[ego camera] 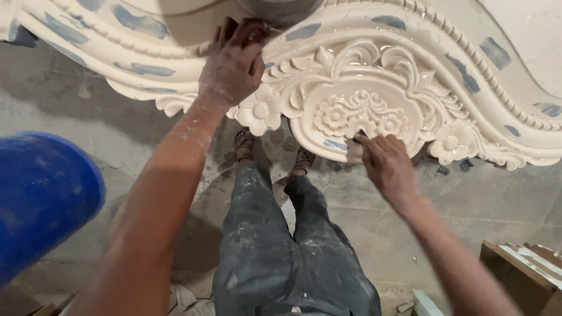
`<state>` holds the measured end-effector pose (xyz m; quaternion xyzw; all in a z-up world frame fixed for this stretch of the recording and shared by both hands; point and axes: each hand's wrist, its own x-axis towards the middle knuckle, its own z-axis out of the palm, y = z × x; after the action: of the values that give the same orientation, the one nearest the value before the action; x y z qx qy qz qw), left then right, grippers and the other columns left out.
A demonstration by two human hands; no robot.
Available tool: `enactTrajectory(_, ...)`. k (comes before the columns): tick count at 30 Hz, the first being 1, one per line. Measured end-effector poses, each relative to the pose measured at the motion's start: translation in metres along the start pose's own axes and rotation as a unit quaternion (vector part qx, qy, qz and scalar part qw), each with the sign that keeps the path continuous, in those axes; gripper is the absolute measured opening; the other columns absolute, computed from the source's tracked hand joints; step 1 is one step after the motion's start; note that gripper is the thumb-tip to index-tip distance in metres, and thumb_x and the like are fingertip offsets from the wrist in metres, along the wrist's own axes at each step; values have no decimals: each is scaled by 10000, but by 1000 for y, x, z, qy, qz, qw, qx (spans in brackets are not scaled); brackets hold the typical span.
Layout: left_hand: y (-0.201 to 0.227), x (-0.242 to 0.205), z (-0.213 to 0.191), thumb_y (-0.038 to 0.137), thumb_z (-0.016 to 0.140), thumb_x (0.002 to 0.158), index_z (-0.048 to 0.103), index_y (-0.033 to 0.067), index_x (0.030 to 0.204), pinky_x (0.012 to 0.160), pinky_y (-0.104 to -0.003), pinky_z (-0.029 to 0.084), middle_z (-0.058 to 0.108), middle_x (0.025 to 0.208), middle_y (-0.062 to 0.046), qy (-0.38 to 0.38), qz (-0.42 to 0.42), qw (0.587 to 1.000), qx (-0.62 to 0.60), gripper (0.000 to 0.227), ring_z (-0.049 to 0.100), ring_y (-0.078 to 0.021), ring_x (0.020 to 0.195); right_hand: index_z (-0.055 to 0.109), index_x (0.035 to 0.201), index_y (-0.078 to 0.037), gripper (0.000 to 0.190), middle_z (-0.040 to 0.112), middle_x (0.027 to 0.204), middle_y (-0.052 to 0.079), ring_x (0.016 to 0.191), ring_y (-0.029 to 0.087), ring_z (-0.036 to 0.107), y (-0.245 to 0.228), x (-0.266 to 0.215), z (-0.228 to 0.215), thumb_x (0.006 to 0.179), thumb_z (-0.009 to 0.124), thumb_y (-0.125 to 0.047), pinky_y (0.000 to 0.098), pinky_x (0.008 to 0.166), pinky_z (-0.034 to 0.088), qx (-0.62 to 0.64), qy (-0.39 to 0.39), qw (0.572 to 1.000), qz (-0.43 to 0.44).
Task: The person sands the carved details of a wooden headboard using sandpaper and water, then rubs and smooths the carved edges by hand.
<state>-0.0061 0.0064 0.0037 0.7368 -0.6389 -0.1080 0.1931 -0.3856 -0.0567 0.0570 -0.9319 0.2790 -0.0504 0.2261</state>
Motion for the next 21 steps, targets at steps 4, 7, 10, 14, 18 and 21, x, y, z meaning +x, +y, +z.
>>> enactTrajectory(4, -2, -4, 1, 147, 577, 1011, 675, 68, 1203, 1221, -562, 359, 518, 1445, -121, -15, -10, 1000, -20, 230, 452, -418, 1362, 724, 1244, -20, 266, 693, 875, 108, 709, 207, 549, 29, 12, -30, 988, 674, -68, 353, 636, 466, -83, -102, 989, -63)
enactTrajectory(7, -4, -7, 8, 157, 610, 1003, 698, 69, 1235, 1206, -575, 330, 516, 1429, -143, 43, 21, 999, 10, 264, 420, -451, 1377, 728, 1258, -19, 251, 649, 797, 107, 723, 221, 534, 45, 28, -37, 1019, 670, -63, 365, 700, 471, -184, -90, 978, -47)
enactTrajectory(10, -6, -5, 10, 156, 609, 980, 709, 70, 1243, 1205, -564, 325, 508, 1434, -158, 51, 27, 998, 5, 295, 423, -450, 1372, 717, 1145, -78, 120, 679, 871, 74, 777, 185, 555, 50, 39, -20, 1031, 682, -88, 360, 747, 466, 40, -81, 988, -123)
enactTrajectory(14, -8, -6, 9, 159, 599, 1007, 719, 83, 1265, 1182, -545, 333, 501, 1484, -163, 67, 23, 997, -23, 295, 411, -467, 1362, 739, 1258, -107, 368, 708, 895, 67, 781, 211, 568, 54, 37, -24, 894, 709, -66, 379, 755, 485, 18, -90, 987, -132)
enactTrajectory(18, -6, -2, 9, 167, 580, 1020, 707, 53, 1199, 1207, -555, 337, 520, 1457, -158, 17, 7, 1000, 2, 247, 438, -437, 1375, 776, 1177, -113, 255, 730, 789, 69, 667, 238, 574, 20, 8, -15, 938, 697, -72, 430, 665, 413, -75, -70, 993, 62)
enactTrajectory(21, -9, -6, 15, 176, 573, 1026, 708, 43, 1199, 1209, -554, 333, 515, 1459, -168, 30, 12, 999, 12, 257, 435, -441, 1389, 735, 1269, -66, 287, 698, 918, 134, 842, 303, 618, -29, -16, 28, 999, 646, -106, 421, 781, 464, -52, 114, 986, 110)
